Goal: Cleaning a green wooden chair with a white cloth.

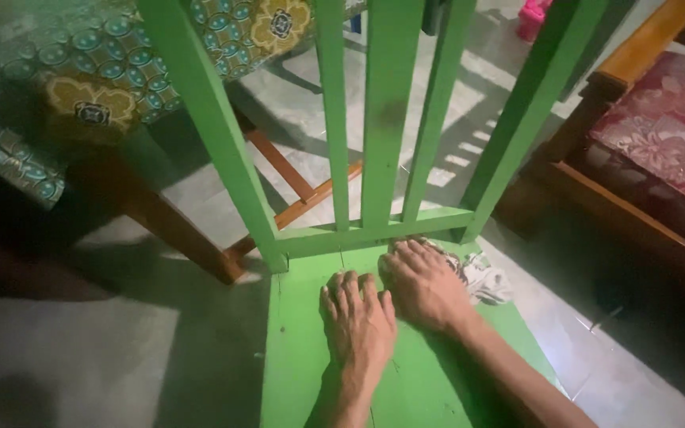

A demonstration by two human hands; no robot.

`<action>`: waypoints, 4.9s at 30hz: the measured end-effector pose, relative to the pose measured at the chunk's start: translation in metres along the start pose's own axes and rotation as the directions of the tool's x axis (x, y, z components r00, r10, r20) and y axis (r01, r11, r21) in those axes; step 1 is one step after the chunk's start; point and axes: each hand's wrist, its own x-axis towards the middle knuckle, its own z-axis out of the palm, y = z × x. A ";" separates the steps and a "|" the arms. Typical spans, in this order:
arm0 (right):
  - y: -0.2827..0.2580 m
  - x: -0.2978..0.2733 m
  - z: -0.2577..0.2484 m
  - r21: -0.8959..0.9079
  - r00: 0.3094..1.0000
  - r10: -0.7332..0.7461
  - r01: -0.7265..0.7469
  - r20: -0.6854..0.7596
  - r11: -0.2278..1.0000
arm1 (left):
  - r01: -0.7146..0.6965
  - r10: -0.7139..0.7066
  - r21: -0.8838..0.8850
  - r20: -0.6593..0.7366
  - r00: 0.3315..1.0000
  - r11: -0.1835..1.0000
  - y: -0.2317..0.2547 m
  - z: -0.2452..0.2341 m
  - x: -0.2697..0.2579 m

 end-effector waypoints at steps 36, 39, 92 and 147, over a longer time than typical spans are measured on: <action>0.009 0.015 0.026 0.068 0.983 0.183 -0.182 0.000 0.981 | 0.003 -0.003 -0.035 -0.010 1.000 0.999 -0.002 0.001 0.000; 0.014 0.013 0.027 -0.018 0.945 0.322 -0.321 0.052 0.947 | 0.008 -0.008 -0.008 0.049 0.999 1.000 -0.002 -0.007 0.000; 0.042 0.012 0.052 -0.166 0.961 0.275 -0.268 0.020 0.949 | 0.022 -0.022 0.004 0.047 0.999 1.000 -0.001 -0.005 0.002; -0.006 0.005 0.002 0.053 0.916 0.402 -0.401 -0.007 0.915 | -0.021 0.022 0.017 -0.007 1.000 1.000 -0.003 -0.006 0.000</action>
